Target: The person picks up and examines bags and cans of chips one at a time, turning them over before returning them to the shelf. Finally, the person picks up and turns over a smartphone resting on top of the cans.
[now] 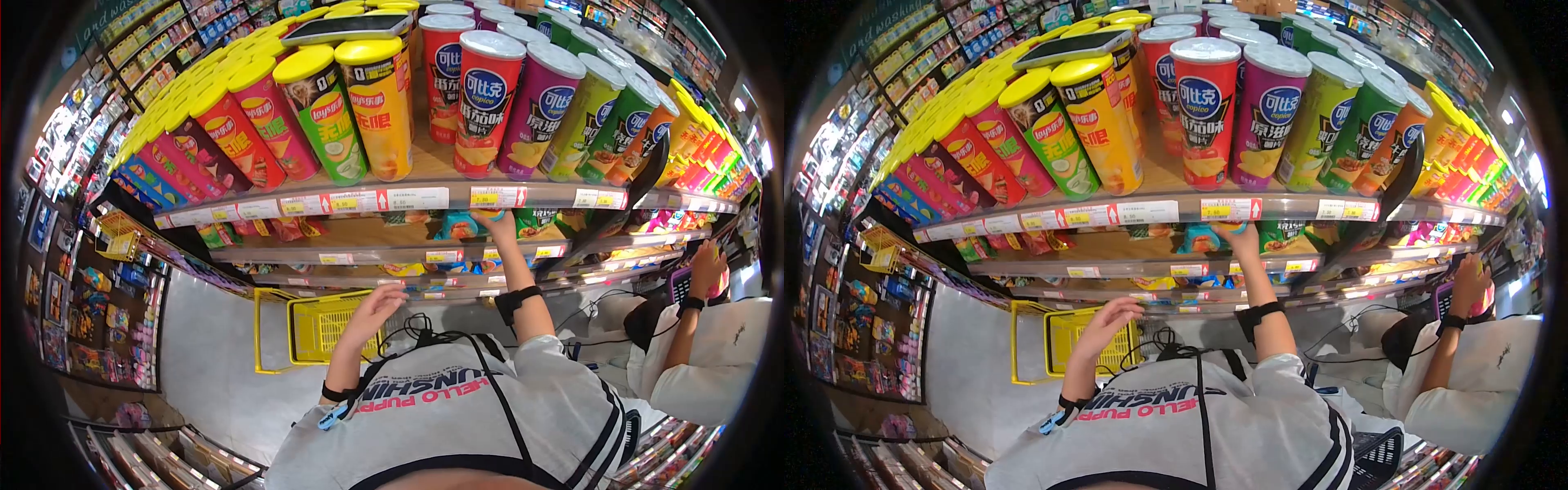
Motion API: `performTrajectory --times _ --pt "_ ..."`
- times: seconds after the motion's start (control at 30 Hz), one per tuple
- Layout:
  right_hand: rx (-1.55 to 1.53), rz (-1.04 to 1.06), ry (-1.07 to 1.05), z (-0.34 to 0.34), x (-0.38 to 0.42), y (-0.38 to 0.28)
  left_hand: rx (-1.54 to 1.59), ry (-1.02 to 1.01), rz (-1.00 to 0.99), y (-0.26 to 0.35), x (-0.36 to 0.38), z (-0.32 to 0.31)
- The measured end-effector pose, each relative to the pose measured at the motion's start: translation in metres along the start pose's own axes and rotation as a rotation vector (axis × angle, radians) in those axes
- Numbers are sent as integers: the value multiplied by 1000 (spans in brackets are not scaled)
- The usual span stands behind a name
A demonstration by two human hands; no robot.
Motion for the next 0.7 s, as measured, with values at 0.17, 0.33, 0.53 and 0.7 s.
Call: performTrajectory --times 0.17,0.33,0.53,0.7 --pt "-64 86 -184 -23 28 -49 64 -5 8 -9 -10 -2" --pt "-199 -11 -449 -56 85 -45 -605 176 -128 8 -14 -2" --pt "107 168 -536 -50 142 -72 -813 -46 -67 -16 -22 -23" --pt "279 421 -397 -3 155 -140 -497 -169 55 -25 -17 -28"
Point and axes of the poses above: each hand's wrist, its own x-axis away from the middle knuckle, its own z-axis out of the back of the hand, y = z × x, the point moved 10 cm from there along -x, towards the middle knuckle, and after that the axes turned 6 degrees about x, right-handed, at the moved point
